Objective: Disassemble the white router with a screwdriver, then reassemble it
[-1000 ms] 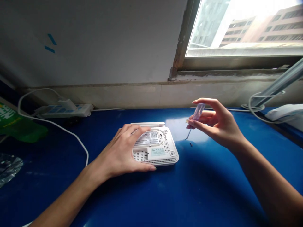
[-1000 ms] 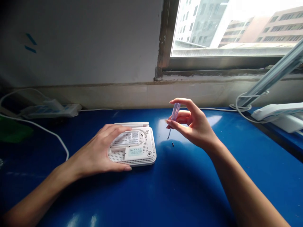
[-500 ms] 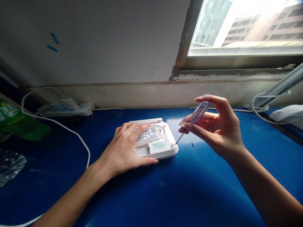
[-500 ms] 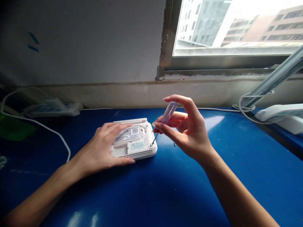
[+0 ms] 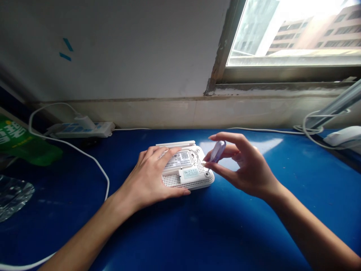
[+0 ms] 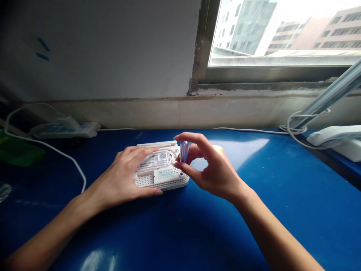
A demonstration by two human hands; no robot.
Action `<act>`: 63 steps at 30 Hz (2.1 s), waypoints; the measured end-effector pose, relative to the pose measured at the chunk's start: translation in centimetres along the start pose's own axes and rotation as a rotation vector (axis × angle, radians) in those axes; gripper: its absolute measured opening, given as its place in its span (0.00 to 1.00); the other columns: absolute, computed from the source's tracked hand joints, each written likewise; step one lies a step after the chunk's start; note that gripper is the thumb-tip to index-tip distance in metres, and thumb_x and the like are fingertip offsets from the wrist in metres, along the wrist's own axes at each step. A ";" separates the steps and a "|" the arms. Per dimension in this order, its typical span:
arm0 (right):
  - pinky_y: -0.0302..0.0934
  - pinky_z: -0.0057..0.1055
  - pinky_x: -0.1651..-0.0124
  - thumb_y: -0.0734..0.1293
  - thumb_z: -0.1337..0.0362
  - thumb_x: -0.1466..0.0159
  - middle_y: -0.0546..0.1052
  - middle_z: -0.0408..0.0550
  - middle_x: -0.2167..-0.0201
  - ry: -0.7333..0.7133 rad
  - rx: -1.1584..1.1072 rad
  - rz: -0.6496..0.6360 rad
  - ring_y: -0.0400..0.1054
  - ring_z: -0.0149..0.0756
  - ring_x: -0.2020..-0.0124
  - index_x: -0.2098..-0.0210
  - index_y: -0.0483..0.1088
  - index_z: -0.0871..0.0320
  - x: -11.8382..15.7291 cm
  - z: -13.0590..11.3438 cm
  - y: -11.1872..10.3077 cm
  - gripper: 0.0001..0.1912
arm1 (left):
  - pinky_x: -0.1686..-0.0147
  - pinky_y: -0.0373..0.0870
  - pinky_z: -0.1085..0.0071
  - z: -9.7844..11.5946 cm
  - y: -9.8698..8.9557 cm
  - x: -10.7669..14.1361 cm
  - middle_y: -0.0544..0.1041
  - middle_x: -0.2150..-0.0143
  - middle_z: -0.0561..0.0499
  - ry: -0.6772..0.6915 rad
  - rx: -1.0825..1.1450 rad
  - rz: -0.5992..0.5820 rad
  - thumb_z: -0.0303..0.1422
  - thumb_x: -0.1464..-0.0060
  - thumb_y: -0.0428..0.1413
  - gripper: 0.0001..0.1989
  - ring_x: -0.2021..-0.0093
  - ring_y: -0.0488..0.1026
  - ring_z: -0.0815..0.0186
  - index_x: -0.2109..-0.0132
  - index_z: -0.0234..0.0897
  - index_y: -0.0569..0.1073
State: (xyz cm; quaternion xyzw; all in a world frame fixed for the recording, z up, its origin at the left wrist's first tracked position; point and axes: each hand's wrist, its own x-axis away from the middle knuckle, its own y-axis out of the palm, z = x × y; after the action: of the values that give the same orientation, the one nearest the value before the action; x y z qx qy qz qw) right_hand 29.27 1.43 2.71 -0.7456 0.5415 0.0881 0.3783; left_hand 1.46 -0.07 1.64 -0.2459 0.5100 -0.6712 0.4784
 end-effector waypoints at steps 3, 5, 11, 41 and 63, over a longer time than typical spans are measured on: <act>0.81 0.39 0.57 0.78 0.64 0.33 0.86 0.44 0.60 -0.109 0.166 0.004 0.84 0.42 0.63 0.34 0.68 0.46 0.3 0.1 0.4 0.31 | 0.34 0.64 0.40 0.0 0.0 0.0 0.74 0.30 0.44 -0.001 0.000 0.000 0.65 0.53 0.70 0.52 0.32 0.66 0.39 0.27 0.51 0.66; 0.80 0.38 0.59 0.78 0.64 0.33 0.86 0.46 0.58 -0.178 0.259 0.021 0.84 0.42 0.63 0.35 0.70 0.46 0.3 0.0 0.5 0.29 | 0.34 0.64 0.40 0.0 0.0 -0.1 0.74 0.30 0.44 0.000 0.002 -0.001 0.65 0.54 0.70 0.52 0.32 0.66 0.39 0.27 0.50 0.66; 0.81 0.42 0.57 0.76 0.62 0.31 0.88 0.50 0.53 -0.251 0.383 0.017 0.85 0.47 0.60 0.35 0.71 0.46 0.1 -0.9 0.2 0.26 | 0.33 0.64 0.41 -0.4 -0.2 -0.3 0.74 0.29 0.44 0.011 0.019 -0.010 0.65 0.54 0.70 0.53 0.32 0.66 0.40 0.27 0.49 0.66; 0.77 0.39 0.58 0.72 0.68 0.28 0.85 0.51 0.53 -0.231 0.202 0.096 0.82 0.45 0.56 0.42 0.81 0.44 -0.8 -2.3 -0.1 0.18 | 0.31 0.62 0.38 -0.6 -0.2 -0.3 0.71 0.28 0.42 0.034 0.004 -0.027 0.64 0.52 0.69 0.50 0.31 0.65 0.39 0.28 0.49 0.68; 0.71 0.37 0.66 0.79 0.70 0.35 0.83 0.46 0.64 -0.290 0.209 0.143 0.74 0.38 0.66 0.47 0.84 0.48 -0.7 -1.6 -0.5 0.18 | 0.31 0.63 0.41 -0.3 -0.2 -0.2 0.70 0.28 0.42 0.019 -0.052 -0.051 0.65 0.50 0.68 0.50 0.31 0.65 0.41 0.26 0.53 0.68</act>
State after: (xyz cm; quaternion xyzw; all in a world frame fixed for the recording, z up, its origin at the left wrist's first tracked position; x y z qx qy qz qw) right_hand 29.00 0.94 4.43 -0.6411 0.5393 0.1646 0.5207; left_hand 1.19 0.24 1.69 -0.2647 0.5253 -0.6723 0.4496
